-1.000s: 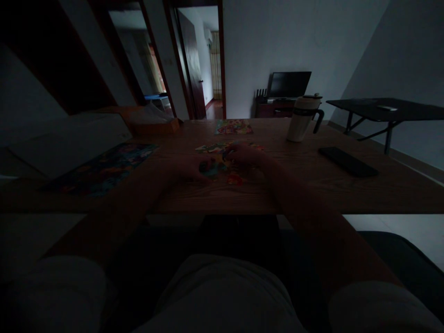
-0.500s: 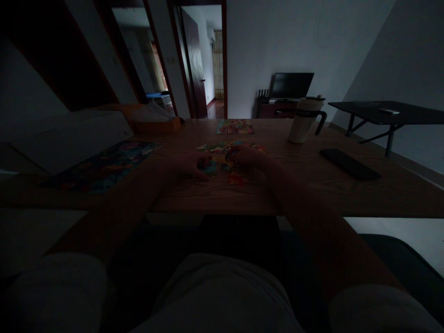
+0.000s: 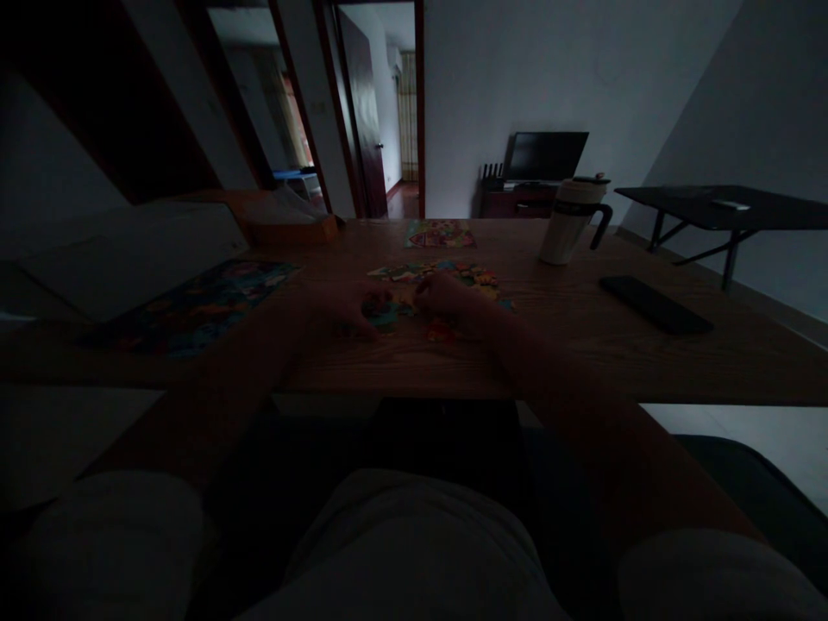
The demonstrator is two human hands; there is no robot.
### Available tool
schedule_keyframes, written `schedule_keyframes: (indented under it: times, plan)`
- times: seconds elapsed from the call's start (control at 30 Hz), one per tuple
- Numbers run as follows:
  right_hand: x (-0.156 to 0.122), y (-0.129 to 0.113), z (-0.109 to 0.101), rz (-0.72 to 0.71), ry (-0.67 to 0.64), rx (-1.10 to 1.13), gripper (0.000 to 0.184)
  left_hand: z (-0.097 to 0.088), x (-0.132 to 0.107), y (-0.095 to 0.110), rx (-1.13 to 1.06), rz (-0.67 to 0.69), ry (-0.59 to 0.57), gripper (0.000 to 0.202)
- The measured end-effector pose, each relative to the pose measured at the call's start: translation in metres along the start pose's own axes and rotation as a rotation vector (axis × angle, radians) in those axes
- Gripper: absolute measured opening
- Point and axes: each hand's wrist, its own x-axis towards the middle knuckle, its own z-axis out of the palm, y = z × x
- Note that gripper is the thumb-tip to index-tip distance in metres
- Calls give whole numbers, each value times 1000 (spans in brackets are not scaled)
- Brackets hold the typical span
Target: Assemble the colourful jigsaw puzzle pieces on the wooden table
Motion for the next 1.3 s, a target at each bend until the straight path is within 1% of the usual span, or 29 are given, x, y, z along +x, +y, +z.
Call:
schedule_keyframes:
  times: [0.1, 0.2, 0.33, 0.47, 0.53, 0.6, 0.7, 0.77, 0.83, 0.93, 1.03, 1.1, 1.17, 1.3]
  plan:
    - [-3, -1, 1, -101, -30, -17, 25, -2, -2, -1, -7, -26, -17, 57]
    - [-8, -3, 0, -146, -68, -49, 34, -1, -1, -9, 10, -20, -18, 63]
    - [-10, -5, 2, -187, -91, -68, 31, 4, 3, -16, -30, 47, 34, 66]
    - [-8, -5, 6, -274, -74, -48, 28, 10, 4, -5, 5, 139, 72, 70]
    - [-8, -6, 4, -313, -90, -35, 28, 13, 5, 1, 32, 205, 57, 64]
    - [-10, -6, -2, -269, -106, -55, 32, 15, 8, 5, 47, 240, 40, 54]
    - [-11, 0, -15, -105, -133, -151, 49, 16, 10, 7, 48, 206, 57, 44]
    - [-10, 6, -23, -28, -159, -215, 50, 16, 10, 7, 60, 177, 70, 44]
    - [-9, 12, -27, 21, -169, -250, 48, 15, 9, 9, 99, 160, 55, 49]
    - [-9, 15, -29, 79, -142, -284, 48, 13, 8, 11, 169, 140, 15, 53]
    - [-11, 11, -30, 121, -90, -328, 43, 11, 8, 11, 196, 140, 10, 52]
    - [-13, 10, -31, 118, -85, -337, 40, 10, 7, 10, 193, 139, 10, 53]
    - [-13, 10, -30, 78, -103, -317, 37, 10, 7, 7, 184, 133, 8, 55]
    - [-9, 13, -23, -93, -127, -270, 35, 10, 9, 0, 160, 166, -6, 55]
